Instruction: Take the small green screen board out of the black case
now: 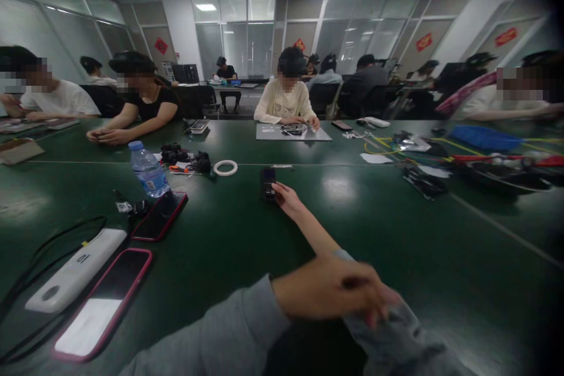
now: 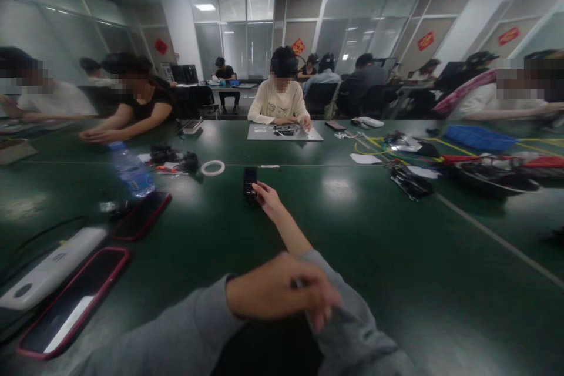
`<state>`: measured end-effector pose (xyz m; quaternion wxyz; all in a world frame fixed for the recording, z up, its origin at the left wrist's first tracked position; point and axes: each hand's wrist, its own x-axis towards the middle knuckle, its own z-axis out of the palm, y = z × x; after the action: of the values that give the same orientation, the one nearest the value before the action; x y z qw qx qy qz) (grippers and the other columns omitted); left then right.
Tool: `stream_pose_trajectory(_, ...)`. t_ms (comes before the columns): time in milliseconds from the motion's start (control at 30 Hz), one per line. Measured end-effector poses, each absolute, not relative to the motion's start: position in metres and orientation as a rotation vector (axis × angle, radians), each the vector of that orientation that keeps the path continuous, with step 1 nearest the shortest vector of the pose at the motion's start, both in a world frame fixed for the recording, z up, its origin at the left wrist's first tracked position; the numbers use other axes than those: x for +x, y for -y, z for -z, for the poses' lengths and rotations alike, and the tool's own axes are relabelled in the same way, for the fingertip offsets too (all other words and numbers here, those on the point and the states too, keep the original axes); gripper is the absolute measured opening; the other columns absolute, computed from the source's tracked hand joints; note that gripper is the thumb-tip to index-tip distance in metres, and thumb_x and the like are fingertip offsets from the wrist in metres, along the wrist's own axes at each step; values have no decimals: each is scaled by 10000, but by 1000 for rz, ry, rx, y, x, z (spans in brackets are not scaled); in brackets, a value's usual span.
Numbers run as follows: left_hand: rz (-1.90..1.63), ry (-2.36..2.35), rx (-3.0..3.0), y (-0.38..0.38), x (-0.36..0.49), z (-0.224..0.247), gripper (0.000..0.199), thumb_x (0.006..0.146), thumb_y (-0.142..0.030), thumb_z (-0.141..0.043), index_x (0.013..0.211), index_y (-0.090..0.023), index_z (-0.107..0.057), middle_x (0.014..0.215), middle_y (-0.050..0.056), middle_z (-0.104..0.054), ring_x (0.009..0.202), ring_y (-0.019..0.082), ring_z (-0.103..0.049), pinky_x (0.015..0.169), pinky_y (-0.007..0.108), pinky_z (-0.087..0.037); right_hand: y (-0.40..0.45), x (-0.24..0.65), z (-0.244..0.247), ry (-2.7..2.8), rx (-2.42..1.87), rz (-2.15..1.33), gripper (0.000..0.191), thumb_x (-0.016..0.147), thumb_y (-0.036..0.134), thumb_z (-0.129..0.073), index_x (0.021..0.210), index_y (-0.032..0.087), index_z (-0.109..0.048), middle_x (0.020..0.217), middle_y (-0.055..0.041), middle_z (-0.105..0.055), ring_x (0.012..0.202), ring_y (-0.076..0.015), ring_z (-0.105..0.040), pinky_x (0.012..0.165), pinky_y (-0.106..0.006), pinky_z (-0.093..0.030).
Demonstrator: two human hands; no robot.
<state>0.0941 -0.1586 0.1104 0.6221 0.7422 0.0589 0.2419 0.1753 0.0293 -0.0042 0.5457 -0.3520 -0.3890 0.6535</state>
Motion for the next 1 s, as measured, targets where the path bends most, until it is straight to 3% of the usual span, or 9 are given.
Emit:
stream_pose_trajectory(33, -800, -343, 1679, 138, 86, -107, 333, 849, -480, -445, 781, -176, -564, 744, 44, -591, 732, 144, -579, 750, 290, -464, -21, 177, 5, 934, -816, -1555, 481, 699, 303, -743, 1117, 138, -569, 1031, -66, -592, 860, -121, -590, 763, -212, -489)
stream_pose_trajectory(100, -1334, -767, 1537, 94, 65, -93, 284, 828, -440, -508, 941, -187, -569, 971, 85, -593, 937, 183, -560, 870, 331, -426, -7, 178, 7, 957, -782, -1572, 499, 682, 308, -754, 1115, 134, -578, 1042, -78, -592, 896, -147, -588, 790, -234, -483)
stream_pose_trajectory(167, -1610, -1050, 1465, 54, 43, -69, 489, 708, -394, -676, 1128, -200, -519, 1248, 117, -469, 1177, 236, -434, 1001, 369, -331, -1, 179, 6, 967, -772, -1583, 542, 642, 306, -783, 1117, 142, -581, 1070, -81, -585, 918, -165, -586, 800, -249, -488)
stream_pose_trajectory(267, -1477, -1102, 1336, 18, 18, -27, 744, 607, -363, -762, 1251, -188, -434, 1306, 149, -426, 1095, 245, -506, 956, 415, -383, -1, 178, 6, 956, -779, -1579, 590, 615, 305, -800, 1140, 169, -568, 1120, -70, -565, 920, -156, -586, 784, -241, -499)
stream_pose_trajectory(333, -1273, -1002, 1233, 9, 8, -8, 703, 628, -357, -749, 1234, -148, -459, 1157, 147, -555, 988, 228, -573, 921, 434, -415, -4, 179, 6, 951, -766, -1586, 581, 634, 315, -790, 1149, 173, -563, 1136, -70, -557, 916, -146, -584, 779, -235, -502)
stream_pose_trajectory(400, -1187, -911, 1236, 6, 4, -1, 592, 641, -328, -746, 1157, -123, -537, 1091, 133, -608, 1001, 217, -578, 957, 414, -397, -6, 180, 7, 955, -757, -1599, 568, 654, 325, -778, 1155, 171, -559, 1143, -73, -552, 922, -146, -580, 777, -236, -503)
stream_pose_trajectory(667, -1167, -811, 1099, 6, -5, -12, 582, 589, -196, -778, 1131, -138, -572, 1114, 106, -628, 1039, 195, -571, 999, 405, -369, -2, 176, 7, 1158, -816, -1532, 576, 674, 292, -762, 1191, 172, -539, 1123, -67, -559, 1034, -171, -538, 873, -266, -454)
stream_pose_trajectory(1000, -1211, -829, 1073, 3, -7, -5, 590, 575, -211, -782, 1125, -131, -585, 1064, 109, -647, 1003, 204, -591, 962, 398, -394, 0, 173, 3, 1202, -849, -1514, 571, 684, 341, -754, 1188, 172, -547, 1082, -62, -569, 996, -161, -537, 858, -257, -440)
